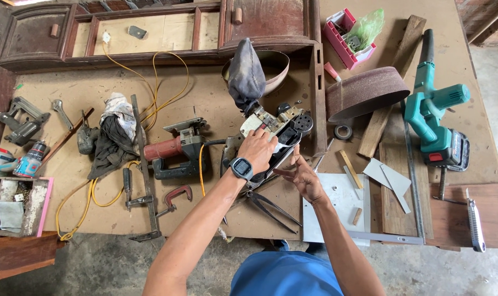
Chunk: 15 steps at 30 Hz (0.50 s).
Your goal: The person lubricates the internal components of a disassembled power tool using a small white bottle. They apply the liquid to the gears and moving parts, then manually rotate the mechanism to distribute the lubricant.
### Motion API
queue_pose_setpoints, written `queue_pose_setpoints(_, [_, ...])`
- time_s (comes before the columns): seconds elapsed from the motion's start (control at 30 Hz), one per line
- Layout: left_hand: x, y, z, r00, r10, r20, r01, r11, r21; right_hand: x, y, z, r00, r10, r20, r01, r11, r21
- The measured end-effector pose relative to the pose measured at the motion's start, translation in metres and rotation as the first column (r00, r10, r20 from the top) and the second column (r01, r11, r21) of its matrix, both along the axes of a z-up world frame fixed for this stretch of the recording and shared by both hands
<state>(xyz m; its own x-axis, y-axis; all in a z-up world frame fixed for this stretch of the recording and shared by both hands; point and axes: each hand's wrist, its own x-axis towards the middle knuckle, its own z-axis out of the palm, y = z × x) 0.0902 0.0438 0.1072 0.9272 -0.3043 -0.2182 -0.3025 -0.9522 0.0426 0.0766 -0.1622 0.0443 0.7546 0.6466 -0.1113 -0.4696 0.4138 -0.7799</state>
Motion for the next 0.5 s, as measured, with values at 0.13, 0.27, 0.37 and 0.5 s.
queue_pose_setpoints(0.13, [-0.003, -0.001, 0.003, 0.999, 0.005, -0.033, -0.005, 1.000, -0.005, 0.000, -0.001, -0.015, 1.000, -0.004, -0.020, 0.004, 1.000, 0.001])
queue_pose_setpoints(0.27, [-0.004, 0.000, 0.004, 1.000, 0.001, -0.030, -0.001, 1.000, 0.002, 0.001, -0.001, -0.011, 1.000, -0.004, -0.012, 0.004, 1.000, 0.002])
queue_pose_setpoints(0.37, [-0.007, 0.002, -0.003, 1.000, -0.010, 0.009, 0.010, 1.000, 0.001, 0.000, 0.000, 0.003, 1.000, 0.004, 0.011, -0.004, 1.000, -0.013])
queue_pose_setpoints(0.5, [-0.010, 0.003, -0.008, 0.996, -0.034, 0.087, 0.034, 0.999, -0.008, -0.001, 0.000, -0.002, 1.000, 0.002, 0.013, -0.002, 1.000, -0.022])
